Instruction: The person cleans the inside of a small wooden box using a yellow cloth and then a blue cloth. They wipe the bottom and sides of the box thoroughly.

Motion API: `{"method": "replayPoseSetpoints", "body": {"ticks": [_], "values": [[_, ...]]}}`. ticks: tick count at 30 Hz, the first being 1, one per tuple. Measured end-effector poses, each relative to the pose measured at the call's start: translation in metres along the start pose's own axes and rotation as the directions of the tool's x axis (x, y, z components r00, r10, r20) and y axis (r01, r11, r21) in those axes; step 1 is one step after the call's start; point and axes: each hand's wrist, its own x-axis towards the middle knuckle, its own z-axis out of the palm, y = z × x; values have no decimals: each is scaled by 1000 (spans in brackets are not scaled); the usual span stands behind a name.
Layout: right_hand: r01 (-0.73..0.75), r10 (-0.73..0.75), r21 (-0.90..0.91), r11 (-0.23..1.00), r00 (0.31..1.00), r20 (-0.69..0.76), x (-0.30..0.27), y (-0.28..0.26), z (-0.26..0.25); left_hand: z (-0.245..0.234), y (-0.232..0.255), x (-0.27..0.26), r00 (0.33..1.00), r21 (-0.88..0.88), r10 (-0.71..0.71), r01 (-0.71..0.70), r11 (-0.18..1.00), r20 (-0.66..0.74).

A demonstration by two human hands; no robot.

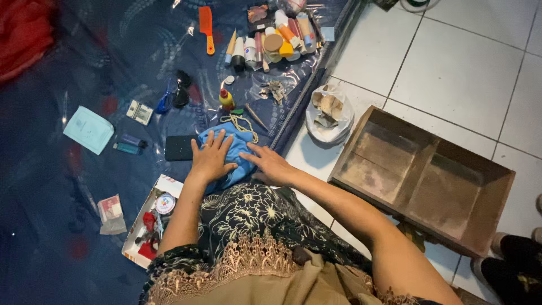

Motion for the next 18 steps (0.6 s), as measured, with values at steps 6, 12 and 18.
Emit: {"method": "replayPoseSetpoints", "body": {"ticks": [6, 12, 18], "values": [[38, -22, 66, 997, 974, -225, -24, 19, -28, -58, 27, 12, 978, 58, 160, -154, 986, -131], [-150, 225, 232, 961, 912, -342, -56, 49, -72, -114, 96, 74, 776, 21, 518, -548, 836, -360], [-227, 367, 317, 921, 777, -512, -94, 101, -111, -104, 181, 168, 451, 161, 754, -799, 579, -477]]}}
